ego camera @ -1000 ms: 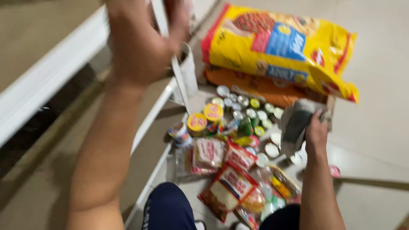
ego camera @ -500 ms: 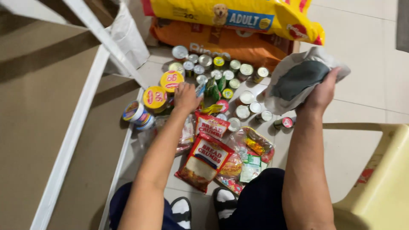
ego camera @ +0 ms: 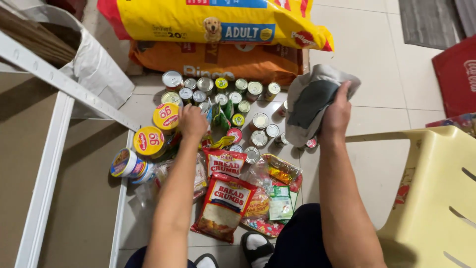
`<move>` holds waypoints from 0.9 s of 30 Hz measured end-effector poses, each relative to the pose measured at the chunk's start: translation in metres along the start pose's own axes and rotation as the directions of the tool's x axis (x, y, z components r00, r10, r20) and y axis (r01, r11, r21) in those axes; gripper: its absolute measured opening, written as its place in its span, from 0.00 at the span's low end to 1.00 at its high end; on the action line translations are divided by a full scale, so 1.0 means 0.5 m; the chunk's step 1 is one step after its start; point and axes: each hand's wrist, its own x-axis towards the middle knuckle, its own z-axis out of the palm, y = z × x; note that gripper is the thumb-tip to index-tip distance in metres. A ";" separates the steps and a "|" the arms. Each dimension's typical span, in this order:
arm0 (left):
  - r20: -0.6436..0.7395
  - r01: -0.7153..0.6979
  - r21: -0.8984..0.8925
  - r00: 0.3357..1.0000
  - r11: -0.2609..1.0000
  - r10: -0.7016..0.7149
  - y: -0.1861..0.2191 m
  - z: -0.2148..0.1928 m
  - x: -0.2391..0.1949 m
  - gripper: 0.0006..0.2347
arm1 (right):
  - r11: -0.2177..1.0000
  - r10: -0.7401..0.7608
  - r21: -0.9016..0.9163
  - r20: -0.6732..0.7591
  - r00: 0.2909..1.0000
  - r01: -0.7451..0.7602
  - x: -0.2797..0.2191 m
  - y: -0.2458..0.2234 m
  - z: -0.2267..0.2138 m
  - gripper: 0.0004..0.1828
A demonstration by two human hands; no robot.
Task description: Wiping down grocery items with a cloth and placing them onto a shelf.
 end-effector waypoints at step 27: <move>0.018 -0.034 -0.970 0.977 -0.240 -0.212 0.386 -0.490 -0.213 0.20 | 0.882 0.297 -0.464 0.418 0.859 -0.079 -0.222 0.070 0.112 0.34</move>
